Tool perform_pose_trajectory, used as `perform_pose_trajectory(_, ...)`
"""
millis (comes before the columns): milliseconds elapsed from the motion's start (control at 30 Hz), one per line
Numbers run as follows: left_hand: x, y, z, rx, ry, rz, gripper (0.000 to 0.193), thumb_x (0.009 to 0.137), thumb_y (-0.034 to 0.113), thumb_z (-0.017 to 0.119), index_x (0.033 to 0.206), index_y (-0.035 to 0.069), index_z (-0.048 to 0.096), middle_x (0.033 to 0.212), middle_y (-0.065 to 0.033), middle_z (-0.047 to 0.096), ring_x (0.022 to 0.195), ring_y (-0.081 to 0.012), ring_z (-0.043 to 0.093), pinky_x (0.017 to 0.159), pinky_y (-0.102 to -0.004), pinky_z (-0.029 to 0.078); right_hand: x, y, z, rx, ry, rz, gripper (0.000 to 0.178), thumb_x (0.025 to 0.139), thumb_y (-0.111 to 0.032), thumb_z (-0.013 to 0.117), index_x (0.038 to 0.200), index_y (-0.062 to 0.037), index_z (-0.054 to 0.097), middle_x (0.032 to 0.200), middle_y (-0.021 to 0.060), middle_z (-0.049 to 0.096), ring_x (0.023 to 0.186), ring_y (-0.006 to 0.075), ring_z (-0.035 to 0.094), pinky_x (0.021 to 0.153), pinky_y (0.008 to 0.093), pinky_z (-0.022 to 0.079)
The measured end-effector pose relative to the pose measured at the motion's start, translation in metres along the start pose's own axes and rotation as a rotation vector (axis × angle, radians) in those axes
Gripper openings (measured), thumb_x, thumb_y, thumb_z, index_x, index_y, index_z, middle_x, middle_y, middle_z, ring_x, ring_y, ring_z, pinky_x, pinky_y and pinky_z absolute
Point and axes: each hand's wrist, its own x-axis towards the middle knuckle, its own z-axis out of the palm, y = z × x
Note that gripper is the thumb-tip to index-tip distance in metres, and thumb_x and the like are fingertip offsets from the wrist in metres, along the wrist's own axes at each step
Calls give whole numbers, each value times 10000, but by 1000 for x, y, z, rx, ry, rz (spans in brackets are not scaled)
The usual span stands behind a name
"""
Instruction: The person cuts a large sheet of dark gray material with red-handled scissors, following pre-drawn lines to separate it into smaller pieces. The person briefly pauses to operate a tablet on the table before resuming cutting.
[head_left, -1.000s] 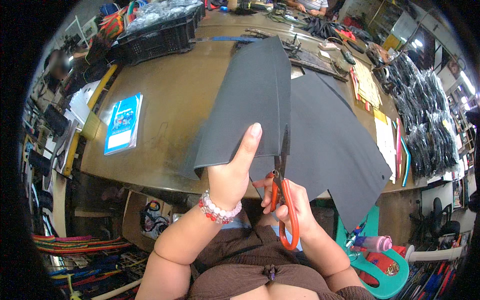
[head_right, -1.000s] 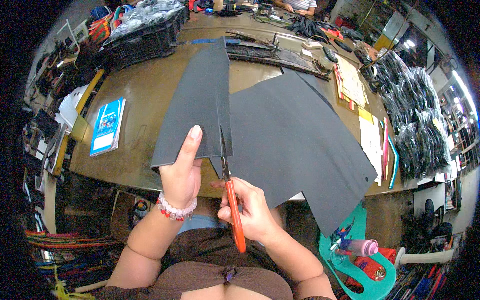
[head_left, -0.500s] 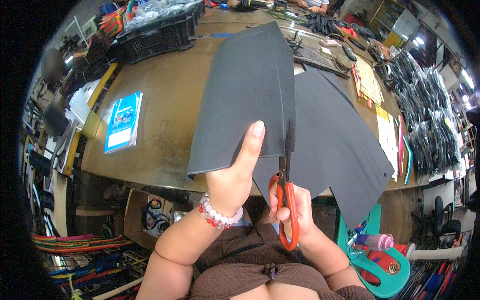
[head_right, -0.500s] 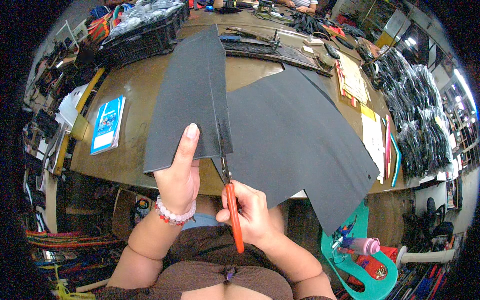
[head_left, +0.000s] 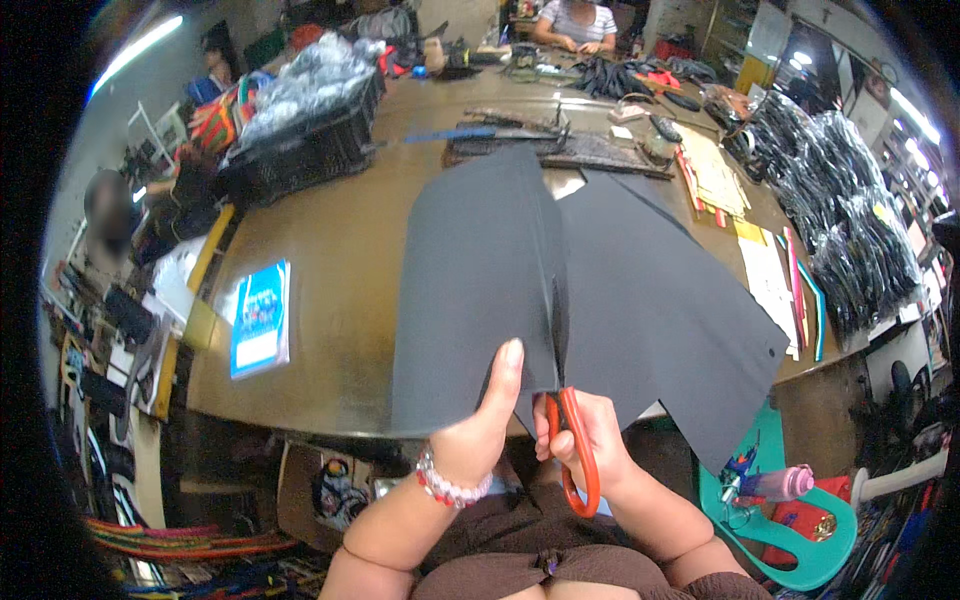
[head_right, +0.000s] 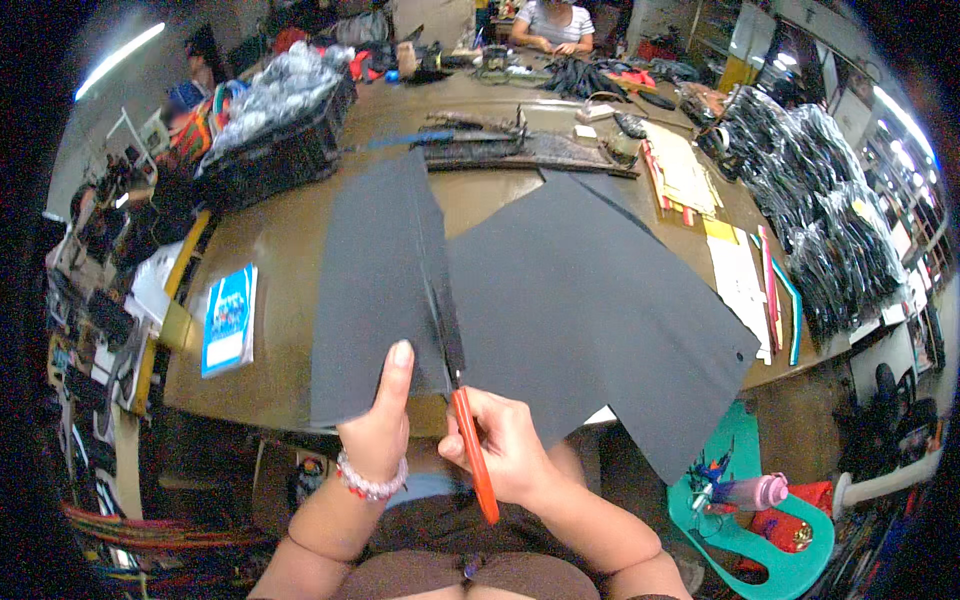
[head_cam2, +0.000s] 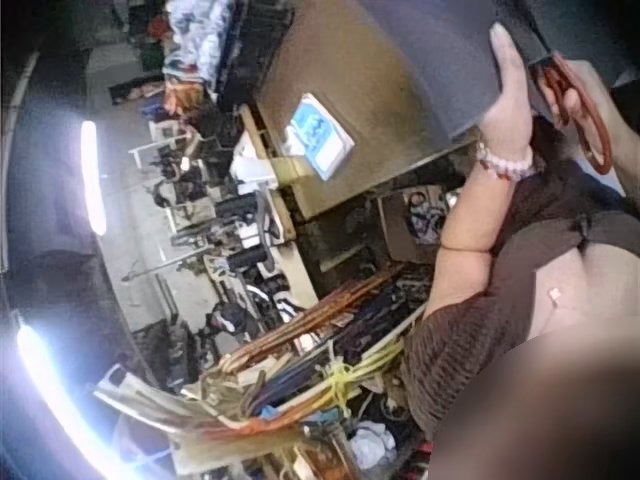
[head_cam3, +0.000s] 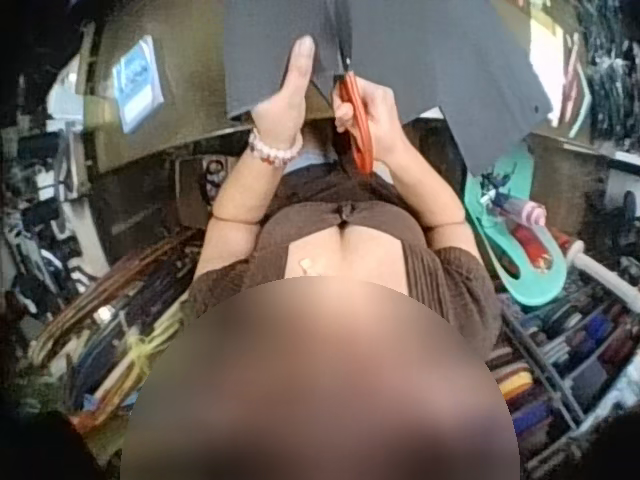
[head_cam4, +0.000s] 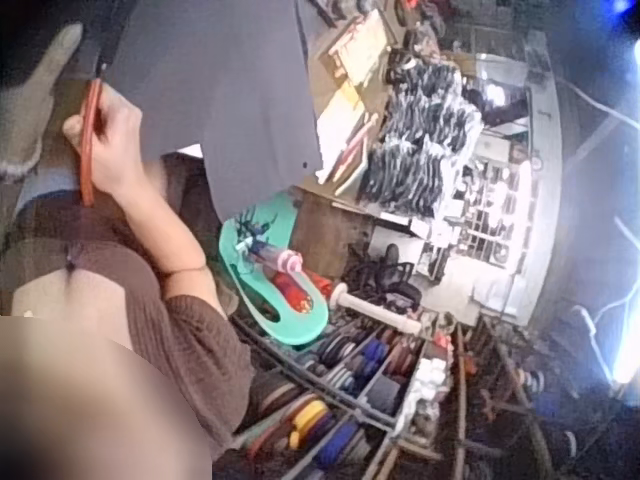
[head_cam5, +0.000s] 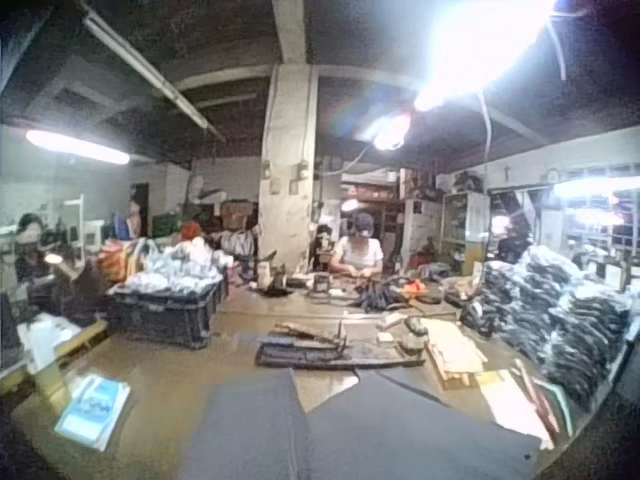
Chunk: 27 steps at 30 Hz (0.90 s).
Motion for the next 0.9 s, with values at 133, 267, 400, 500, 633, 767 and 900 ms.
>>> perform_pose_trajectory(133, -3, 3, -1, -7, -32, 16, 244, 786, 21, 589, 1018, -22, 530, 999, -60, 555, 874, -147, 526, 790, -273, 417, -1, -2, 0, 72, -20, 20, 439, 750, -425, 619, 652, -39, 436, 568, 46, 409, 521, 126, 406, 477, 269, 342)
perform_pose_trajectory(267, -3, 1, 2, -57, 1, -9, 251, 783, 21, 592, 1022, -20, 525, 994, -62, 555, 871, -149, 526, 791, -274, 416, -5, -6, 1, 91, -7, 83, 365, 787, -340, 606, 654, -45, 436, 501, -2, 423, 440, 78, 439, 412, 235, 351)
perform_pose_trajectory(400, -2, -1, 3, -40, 14, 11, 258, 779, 23, 597, 1023, -21, 523, 993, -64, 555, 871, -153, 527, 792, -278, 417, -8, -11, 0, 162, -32, 204, 340, 817, -326, 572, 663, -48, 452, 500, -17, 452, 431, 59, 468, 397, 220, 375)
perform_pose_trajectory(500, -4, 0, 4, -5, 11, -70, 258, 779, 29, 599, 1020, -25, 524, 982, -74, 560, 861, -163, 533, 780, -283, 424, -4, -12, -5, 161, -25, 201, 362, 833, -354, 539, 668, -42, 459, 513, -6, 465, 444, 62, 482, 408, 223, 395)
perform_pose_trajectory(633, -11, 6, 8, -18, -126, -93, 236, 783, 32, 590, 1002, -34, 533, 965, -90, 572, 841, -176, 547, 754, -283, 439, 4, -8, -9, 144, 23, 63, 401, 844, -387, 504, 679, -24, 458, 514, 6, 461, 450, 74, 493, 416, 230, 409)
perform_pose_trajectory(767, -13, 7, 10, 15, -113, -39, 131, 800, 32, 571, 913, -34, 565, 851, -74, 590, 716, -143, 553, 641, -265, 446, 3, -6, -8, 159, 30, 39, 448, 839, -440, 493, 683, -22, 451, 505, -3, 447, 439, 82, 491, 412, 232, 409)
perform_pose_trajectory(900, -14, 4, 10, 21, -92, -14, 133, 797, 28, 574, 916, -32, 567, 853, -76, 590, 710, -144, 554, 632, -267, 447, -3, -7, -6, 230, 31, 126, 465, 833, -473, 485, 670, -39, 447, 491, 0, 451, 434, 71, 493, 403, 222, 402)
